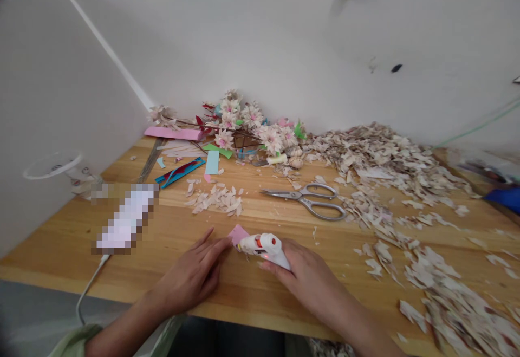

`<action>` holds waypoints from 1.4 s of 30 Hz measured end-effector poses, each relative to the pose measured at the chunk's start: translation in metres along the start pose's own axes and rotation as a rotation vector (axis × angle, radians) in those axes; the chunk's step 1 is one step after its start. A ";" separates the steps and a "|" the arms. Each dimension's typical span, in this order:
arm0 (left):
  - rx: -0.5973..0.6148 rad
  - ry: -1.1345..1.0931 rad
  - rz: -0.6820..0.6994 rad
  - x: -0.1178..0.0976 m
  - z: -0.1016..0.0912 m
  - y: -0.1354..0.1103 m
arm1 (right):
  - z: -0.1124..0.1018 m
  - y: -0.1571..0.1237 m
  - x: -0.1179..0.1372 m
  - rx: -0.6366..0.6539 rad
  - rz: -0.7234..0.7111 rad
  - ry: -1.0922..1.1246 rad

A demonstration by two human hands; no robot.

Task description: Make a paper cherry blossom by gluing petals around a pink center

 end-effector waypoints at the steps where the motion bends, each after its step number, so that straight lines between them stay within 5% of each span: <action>1: 0.003 -0.002 0.000 0.000 -0.001 0.000 | 0.000 0.000 -0.001 -0.005 -0.002 -0.005; 18: -0.029 -0.024 0.005 0.000 -0.001 0.000 | -0.003 0.000 -0.020 -0.126 0.029 -0.080; 28: -0.012 -0.014 0.003 -0.002 -0.001 0.001 | -0.001 -0.003 -0.002 -0.005 0.005 -0.010; 42: 0.005 -0.051 -0.013 -0.002 -0.001 0.001 | -0.002 0.006 0.001 -0.030 -0.028 -0.051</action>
Point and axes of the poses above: each hand's wrist, its own y-axis towards the middle knuckle, its own z-axis out of the palm, x = y × z, the point moved 3 cm from there along y, towards the middle knuckle, and after that the axes turned 7 degrees about -z, right-handed, at the moved point
